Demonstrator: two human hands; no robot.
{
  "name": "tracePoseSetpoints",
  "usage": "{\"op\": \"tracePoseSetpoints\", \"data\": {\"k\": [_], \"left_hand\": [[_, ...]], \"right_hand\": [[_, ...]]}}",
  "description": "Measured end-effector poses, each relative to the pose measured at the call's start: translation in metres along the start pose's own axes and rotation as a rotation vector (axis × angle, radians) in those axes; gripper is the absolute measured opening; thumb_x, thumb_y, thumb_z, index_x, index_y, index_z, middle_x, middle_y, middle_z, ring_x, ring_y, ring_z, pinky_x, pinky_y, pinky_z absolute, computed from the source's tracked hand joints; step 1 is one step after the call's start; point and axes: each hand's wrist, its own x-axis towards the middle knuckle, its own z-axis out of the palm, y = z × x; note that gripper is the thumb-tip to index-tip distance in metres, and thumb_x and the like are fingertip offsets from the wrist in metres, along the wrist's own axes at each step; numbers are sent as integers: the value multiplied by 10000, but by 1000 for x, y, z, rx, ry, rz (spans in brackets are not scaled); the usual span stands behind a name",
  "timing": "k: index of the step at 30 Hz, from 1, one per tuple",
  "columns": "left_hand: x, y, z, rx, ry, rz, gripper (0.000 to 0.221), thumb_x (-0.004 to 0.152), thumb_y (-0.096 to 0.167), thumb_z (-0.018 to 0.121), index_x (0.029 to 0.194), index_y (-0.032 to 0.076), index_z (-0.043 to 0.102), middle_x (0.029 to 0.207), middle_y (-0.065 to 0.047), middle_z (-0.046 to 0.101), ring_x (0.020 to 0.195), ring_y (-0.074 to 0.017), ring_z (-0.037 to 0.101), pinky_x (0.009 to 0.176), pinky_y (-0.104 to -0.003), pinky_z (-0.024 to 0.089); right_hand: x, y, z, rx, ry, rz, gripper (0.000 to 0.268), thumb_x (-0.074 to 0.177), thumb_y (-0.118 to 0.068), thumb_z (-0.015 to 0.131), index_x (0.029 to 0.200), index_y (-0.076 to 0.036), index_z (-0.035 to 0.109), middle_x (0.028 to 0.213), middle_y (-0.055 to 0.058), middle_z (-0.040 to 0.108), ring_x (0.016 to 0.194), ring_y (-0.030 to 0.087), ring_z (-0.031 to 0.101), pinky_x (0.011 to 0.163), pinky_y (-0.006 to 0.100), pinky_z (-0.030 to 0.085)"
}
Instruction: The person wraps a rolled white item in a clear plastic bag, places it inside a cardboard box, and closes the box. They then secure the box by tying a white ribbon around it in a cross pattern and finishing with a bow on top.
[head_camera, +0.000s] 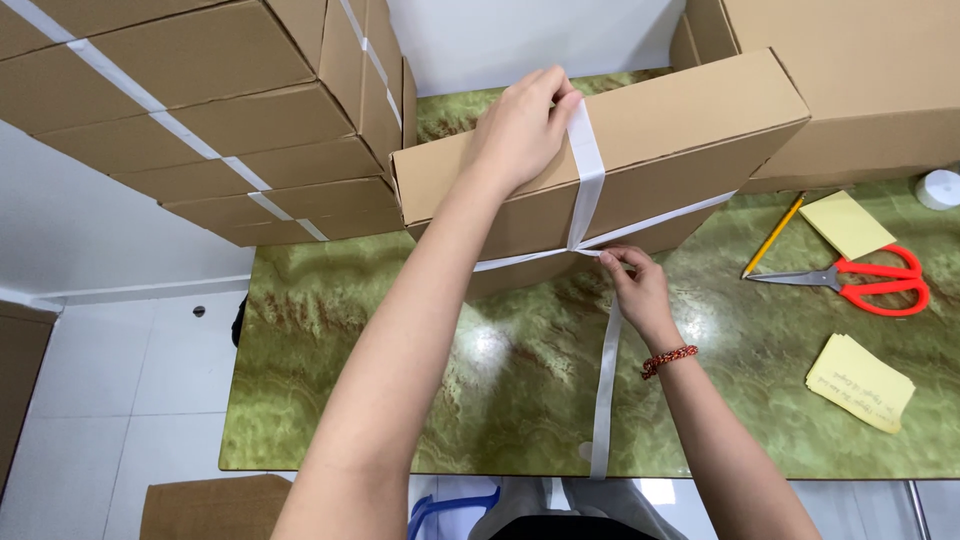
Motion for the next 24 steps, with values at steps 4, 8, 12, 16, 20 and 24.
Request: {"op": "tracePoseSetpoints", "data": {"k": [4, 8, 12, 16, 20, 24], "left_hand": [[-12, 11, -21, 21, -144, 74, 591, 842, 685, 682, 1083, 161, 552, 1162, 3, 669, 1054, -226, 618, 909, -414, 442], [-19, 19, -28, 134, -268, 87, 980, 659, 866, 772, 1254, 131, 517, 1394, -25, 605, 1280, -233, 561, 1030, -421, 370], [-18, 27, -26, 143, -261, 53, 930, 695, 853, 746, 1247, 141, 517, 1358, -9, 609, 1224, -203, 575, 1032, -422, 361], [-19, 31, -18, 203, -215, 41, 867, 754, 836, 719, 1247, 149, 526, 1308, -18, 617, 1189, -232, 584, 1007, -452, 363], [-20, 30, -16, 213, -197, 77, 898, 748, 875, 687, 1260, 153, 534, 1282, -22, 623, 1156, -228, 584, 995, -429, 356], [-20, 30, -16, 209, -203, 83, 928, 728, 912, 646, 1259, 158, 542, 1300, -18, 629, 1158, -232, 596, 995, -438, 357]], "right_hand": [[5, -1, 1, -17, -1, 61, 196, 1045, -271, 708, 1033, -105, 813, 1079, 9, 762, 1029, 148, 700, 922, 294, 512], [10, 5, 2, -17, -12, 58, 210, 1040, -292, 711, 1031, -108, 813, 1064, 8, 751, 1012, 152, 691, 930, 296, 500], [9, 1, -2, 17, -23, 91, 209, 1039, -274, 713, 1039, -91, 812, 1073, 20, 752, 1020, 160, 691, 931, 306, 504], [7, -1, -11, 32, -46, 155, 196, 1064, -266, 683, 1041, -115, 806, 1017, -27, 773, 919, 89, 624, 852, 261, 465], [14, 4, -18, 24, -46, 96, 183, 1059, -252, 701, 1059, -98, 800, 985, -17, 777, 900, 86, 640, 839, 266, 492], [21, 20, -25, 2, -8, 61, 196, 1056, -263, 711, 1074, -87, 795, 1016, 11, 794, 926, 93, 674, 859, 272, 509]]}}
